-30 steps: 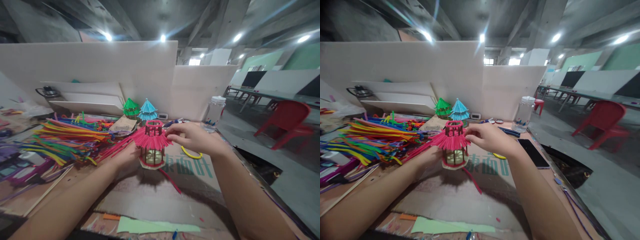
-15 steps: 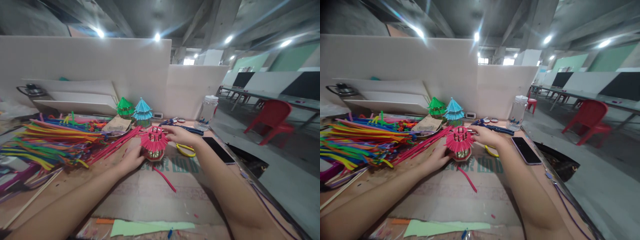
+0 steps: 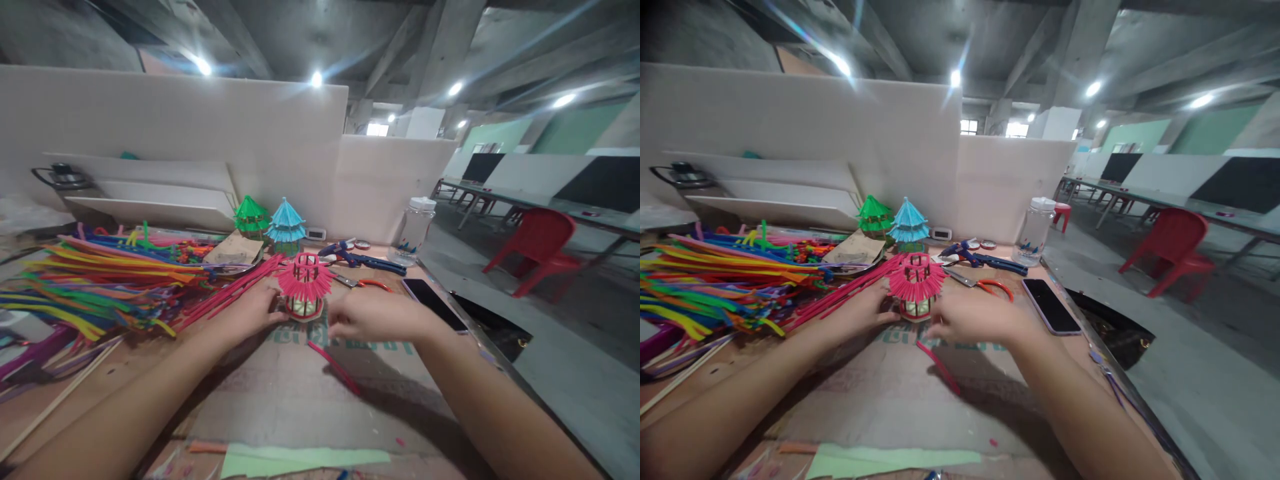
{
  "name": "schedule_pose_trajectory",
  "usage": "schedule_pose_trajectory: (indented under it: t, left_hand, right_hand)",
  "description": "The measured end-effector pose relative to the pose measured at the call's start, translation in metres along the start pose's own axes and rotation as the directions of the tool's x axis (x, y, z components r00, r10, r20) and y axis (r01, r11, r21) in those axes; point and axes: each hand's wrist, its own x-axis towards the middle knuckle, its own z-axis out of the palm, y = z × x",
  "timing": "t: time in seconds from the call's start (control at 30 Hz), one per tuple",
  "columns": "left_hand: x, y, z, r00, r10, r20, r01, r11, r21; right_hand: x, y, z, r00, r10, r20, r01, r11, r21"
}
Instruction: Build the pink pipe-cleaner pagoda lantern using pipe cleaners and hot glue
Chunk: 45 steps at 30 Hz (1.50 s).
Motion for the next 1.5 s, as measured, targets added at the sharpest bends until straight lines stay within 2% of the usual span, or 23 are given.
schedule_pose_trajectory:
  t: [0.1,0.17,0.27,0.33,0.37,0.47,0.6,0.67,0.77,0.9,1.07,1.2,1.3,1.5]
  left_hand:
    - [-0.007,0.000,-0.011,0.990,-0.127,0.058,0.111,0.969,0.219]
    - [-0.013,0.005,-0.019,0.980,-0.169,0.102,0.135,0.950,0.280]
    - [-0.025,0.023,-0.037,0.962,-0.208,0.177,0.143,0.936,0.321]
    - [-0.035,0.040,-0.052,0.959,-0.189,0.213,0.113,0.940,0.323]
    - [-0.039,0.050,-0.059,0.971,-0.120,0.209,0.057,0.956,0.287]
    - [-0.042,0.078,-0.077,0.995,0.037,0.088,-0.050,0.987,0.154]
    - [-0.024,0.105,-0.086,0.978,0.188,-0.085,-0.170,0.968,0.185]
    - [-0.010,0.112,-0.088,0.963,0.246,-0.111,-0.219,0.953,0.210]
    - [0.009,0.118,-0.091,0.946,0.287,-0.149,-0.250,0.941,0.229]
    - [0.027,0.118,-0.098,0.925,0.302,-0.229,-0.238,0.934,0.268]
    - [0.048,0.103,-0.102,0.930,0.294,-0.222,-0.241,0.941,0.237]
    - [0.060,0.084,-0.101,0.945,0.254,-0.206,-0.217,0.958,0.189]
    - [0.064,0.072,-0.100,0.936,0.263,-0.233,-0.232,0.961,0.152]
    - [0.059,0.054,-0.096,0.929,0.254,-0.270,-0.247,0.967,0.062]
  right_hand:
    - [-0.003,-0.012,0.037,0.998,0.062,0.027,-0.058,0.991,-0.120]
    - [-0.002,-0.014,0.055,0.996,0.092,0.021,-0.088,0.987,-0.133]
    - [0.001,-0.016,0.066,0.997,0.084,0.001,-0.083,0.988,-0.130]
    - [0.002,-0.017,0.061,0.997,0.070,-0.039,-0.073,0.995,-0.072]
    - [0.003,-0.018,0.055,0.995,0.063,-0.075,-0.064,0.998,-0.016]
    - [0.005,-0.022,0.031,0.973,0.060,-0.224,-0.026,0.988,0.152]
    - [0.013,-0.023,-0.003,0.893,0.095,-0.439,-0.024,0.986,0.166]
    - [0.018,-0.022,-0.016,0.844,0.100,-0.527,0.001,0.982,0.188]
    - [0.025,-0.019,-0.027,0.794,0.117,-0.597,0.031,0.973,0.231]
    - [0.032,-0.009,-0.036,0.757,0.110,-0.645,0.035,0.977,0.208]
    - [0.039,0.008,-0.034,0.711,0.139,-0.689,-0.001,0.981,0.196]
    - [0.045,0.017,-0.025,0.708,0.156,-0.689,-0.071,0.986,0.151]
    - [0.049,0.021,-0.018,0.714,0.169,-0.679,-0.112,0.985,0.128]
    - [0.056,0.020,-0.010,0.753,0.179,-0.634,-0.095,0.982,0.164]
